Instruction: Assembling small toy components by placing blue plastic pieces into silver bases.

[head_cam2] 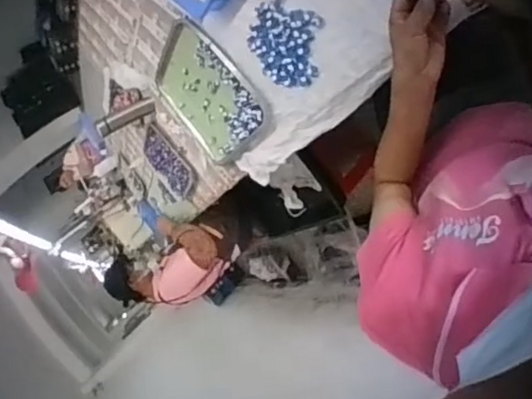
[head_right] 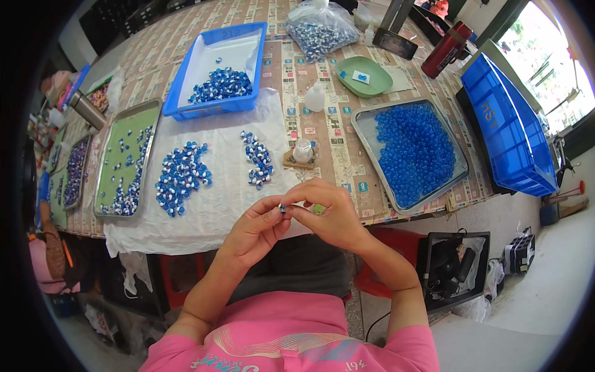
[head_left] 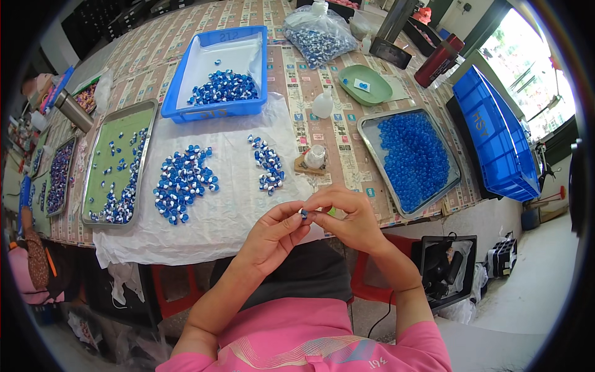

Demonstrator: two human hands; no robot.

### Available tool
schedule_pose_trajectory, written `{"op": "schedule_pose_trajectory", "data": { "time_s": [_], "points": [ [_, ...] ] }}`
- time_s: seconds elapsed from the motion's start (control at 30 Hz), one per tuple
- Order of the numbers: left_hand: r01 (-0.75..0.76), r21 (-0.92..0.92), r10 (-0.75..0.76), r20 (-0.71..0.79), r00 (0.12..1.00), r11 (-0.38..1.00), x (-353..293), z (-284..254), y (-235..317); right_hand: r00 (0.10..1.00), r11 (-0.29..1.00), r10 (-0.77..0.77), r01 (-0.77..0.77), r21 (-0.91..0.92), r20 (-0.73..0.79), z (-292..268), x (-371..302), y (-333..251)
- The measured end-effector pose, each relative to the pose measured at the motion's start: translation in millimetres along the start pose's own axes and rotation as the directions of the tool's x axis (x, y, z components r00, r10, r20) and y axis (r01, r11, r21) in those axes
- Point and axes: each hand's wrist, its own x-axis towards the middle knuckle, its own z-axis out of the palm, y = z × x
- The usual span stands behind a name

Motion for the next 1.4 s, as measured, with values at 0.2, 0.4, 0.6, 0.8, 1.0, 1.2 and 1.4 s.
{"op": "schedule_pose_trajectory", "data": {
  "time_s": [0.2,0.4,0.6,0.8,1.0,1.2,1.4],
  "points": [
    [0.002,0.017,-0.002,0.003,1.0,1.0,1.4,-4.8,-3.9,0.999,0.999,0.03,-0.03,0.024,0.013,-1.9,-1.9,-0.5],
    [0.019,0.047,-0.019,0.015,1.0,0.999,0.2,-8.5,-1.8,0.997,0.998,0.032,-0.036,0.045,0.075,-6.0,0.7,0.9],
    [0.044,0.068,-0.045,0.014,0.999,0.997,2.1,-13.0,0.4,0.994,1.0,-0.014,0.013,0.012,0.108,-6.4,4.6,-0.5],
    [0.052,0.039,-0.054,0.045,0.998,0.998,4.6,-9.2,-5.9,0.991,0.993,-0.116,0.116,0.0,0.068,-10.8,-2.8,3.7],
    [0.004,0.098,-0.003,-0.011,1.0,0.995,2.3,2.8,-9.0,0.985,0.996,-0.033,0.019,0.087,0.167,-40.2,-4.9,7.3],
    [-0.271,0.588,0.406,-0.109,0.907,0.762,-4.1,-13.0,25.0,0.953,0.926,0.108,-0.2,-0.319,-0.283,-120.2,4.8,49.7],
    [-0.144,0.989,0.768,0.128,0.627,-0.047,-13.5,-30.3,56.9,0.953,0.665,0.062,-0.26,-0.7,-0.295,-183.2,12.6,93.5]
  ]
}}
